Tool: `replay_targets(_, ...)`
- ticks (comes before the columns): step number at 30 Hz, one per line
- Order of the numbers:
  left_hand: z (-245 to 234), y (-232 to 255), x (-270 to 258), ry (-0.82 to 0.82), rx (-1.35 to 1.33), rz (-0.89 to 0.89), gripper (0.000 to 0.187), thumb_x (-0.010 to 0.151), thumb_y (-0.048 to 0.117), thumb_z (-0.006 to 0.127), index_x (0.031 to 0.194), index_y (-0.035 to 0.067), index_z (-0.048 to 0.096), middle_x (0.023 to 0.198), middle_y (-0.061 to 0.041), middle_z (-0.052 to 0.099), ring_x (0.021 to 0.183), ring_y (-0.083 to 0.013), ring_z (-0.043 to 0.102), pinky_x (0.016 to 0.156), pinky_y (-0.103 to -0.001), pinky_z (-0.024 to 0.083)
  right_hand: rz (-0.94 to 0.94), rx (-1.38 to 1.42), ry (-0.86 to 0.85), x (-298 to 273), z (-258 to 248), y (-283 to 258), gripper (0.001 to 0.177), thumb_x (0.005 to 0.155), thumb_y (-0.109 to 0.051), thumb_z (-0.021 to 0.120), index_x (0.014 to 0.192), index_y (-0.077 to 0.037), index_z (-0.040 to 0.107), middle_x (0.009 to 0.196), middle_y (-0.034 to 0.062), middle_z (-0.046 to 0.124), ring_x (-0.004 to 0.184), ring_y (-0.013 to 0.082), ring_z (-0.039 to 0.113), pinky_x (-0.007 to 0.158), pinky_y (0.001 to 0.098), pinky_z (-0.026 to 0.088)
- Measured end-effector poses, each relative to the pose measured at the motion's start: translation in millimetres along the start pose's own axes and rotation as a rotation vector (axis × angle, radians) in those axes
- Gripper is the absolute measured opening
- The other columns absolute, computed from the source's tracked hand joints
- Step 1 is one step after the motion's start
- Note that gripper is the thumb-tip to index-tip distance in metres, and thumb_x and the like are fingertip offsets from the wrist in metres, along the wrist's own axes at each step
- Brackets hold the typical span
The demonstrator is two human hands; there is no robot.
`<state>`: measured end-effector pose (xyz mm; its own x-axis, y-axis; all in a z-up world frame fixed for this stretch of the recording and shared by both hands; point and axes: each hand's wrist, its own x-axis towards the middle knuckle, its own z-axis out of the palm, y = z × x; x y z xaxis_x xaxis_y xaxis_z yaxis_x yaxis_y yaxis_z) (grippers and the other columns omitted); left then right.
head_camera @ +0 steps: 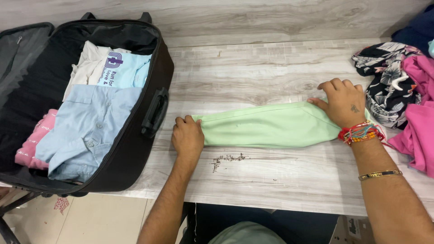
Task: The person folds a light blue shirt, a pair of green pants, a pink hoodie, and a turquoise shirt, placing each folded item into an open suitcase.
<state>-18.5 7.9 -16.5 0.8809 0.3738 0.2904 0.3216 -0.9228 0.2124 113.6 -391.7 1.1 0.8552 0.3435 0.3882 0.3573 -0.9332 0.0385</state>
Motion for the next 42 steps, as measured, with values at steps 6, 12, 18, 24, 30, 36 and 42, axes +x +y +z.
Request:
replay_targets(6, -20.1, 8.8, 6.3, -0.248, -0.126, -0.162, 0.06, 0.088, 0.047, 0.076, 0.107, -0.008, 0.06, 0.094, -0.027, 0.07, 0.081, -0.0396, 0.072, 0.067, -0.047, 0.059, -0.183, 0.303, 0.133, -8.5, -7.8, -53.9, 0.058, 0.104, -0.043, 0.06, 0.147, -0.005, 0.055, 0.156, 0.0156, 0.05, 0.144, 0.0335, 0.047, 0.108, 0.0582, 0.037)
replay_targets(12, -6.4, 7.6, 6.3, -0.207, -0.049, -0.112, 0.045, 0.091, 0.041, 0.072, 0.099, -0.003, 0.064, 0.092, -0.024, 0.072, 0.083, -0.0367, 0.073, 0.067, -0.045, 0.059, -0.351, 0.267, -0.203, -19.3, -2.4, -117.6, 0.065, 0.097, -0.049, 0.054, 0.15, -0.014, 0.044, 0.16, 0.0134, 0.033, 0.146, 0.0305, 0.028, 0.109, 0.0596, 0.028)
replay_targets(18, -10.5, 6.3, 6.0, -0.042, -0.053, -0.043, 0.041, 0.09, 0.032, 0.073, 0.108, -0.003, 0.061, 0.092, -0.019, 0.067, 0.08, -0.0322, 0.067, 0.065, -0.042, 0.056, -0.219, 0.449, -0.032, -43.2, -20.1, -102.8, 0.041, 0.098, -0.032, 0.063, 0.132, -0.01, 0.06, 0.142, 0.0123, 0.056, 0.13, 0.0293, 0.053, 0.103, 0.0468, 0.044)
replay_targets(24, -19.6, 42.7, -11.4, 0.013, -0.332, 0.337, 0.024, 0.092, 0.026, 0.077, 0.093, 0.005, 0.065, 0.083, -0.007, 0.066, 0.069, -0.0204, 0.065, 0.056, -0.034, 0.053, 0.037, 0.714, -0.243, -66.2, -34.1, -46.7, 0.019, 0.088, -0.02, 0.076, 0.102, -0.007, 0.077, 0.093, 0.0074, 0.075, 0.075, 0.0204, 0.071, 0.068, 0.0309, 0.056)
replay_targets(30, -8.7, 118.1, -59.4, -0.314, -0.507, 0.822, 0.022, 0.087, 0.028, 0.077, 0.098, 0.009, 0.074, 0.084, -0.007, 0.066, 0.075, -0.0262, 0.068, 0.064, -0.041, 0.054, 0.353, 0.891, -0.437, -66.7, -13.0, -24.2, 0.019, 0.084, -0.017, 0.083, 0.097, -0.004, 0.079, 0.077, 0.005, 0.072, 0.068, 0.012, 0.06, 0.062, 0.0286, 0.05)
replay_targets(36, 13.0, 148.3, -39.6, -0.228, -0.536, 0.869, 0.022, 0.079, 0.026, 0.077, 0.092, 0.009, 0.075, 0.084, -0.008, 0.066, 0.081, -0.0304, 0.068, 0.064, -0.043, 0.054, 0.506, 1.03, -0.585, -46.5, -8.4, -16.6, 0.019, 0.08, -0.014, 0.084, 0.094, -0.001, 0.079, 0.076, 0.0001, 0.071, 0.062, 0.0073, 0.061, 0.057, 0.0244, 0.051)
replay_targets(42, 28.5, 161.1, -15.7, -0.518, -0.611, 0.56, 0.023, 0.092, 0.029, 0.07, 0.087, 0.007, 0.074, 0.077, -0.014, 0.072, 0.074, -0.0339, 0.069, 0.07, -0.047, 0.054, 0.551, 1.216, -0.719, -37.6, 3.7, 6.6, 0.022, 0.082, -0.016, 0.083, 0.098, -0.002, 0.079, 0.075, 0.0005, 0.069, 0.058, 0.0089, 0.057, 0.05, 0.0234, 0.04)
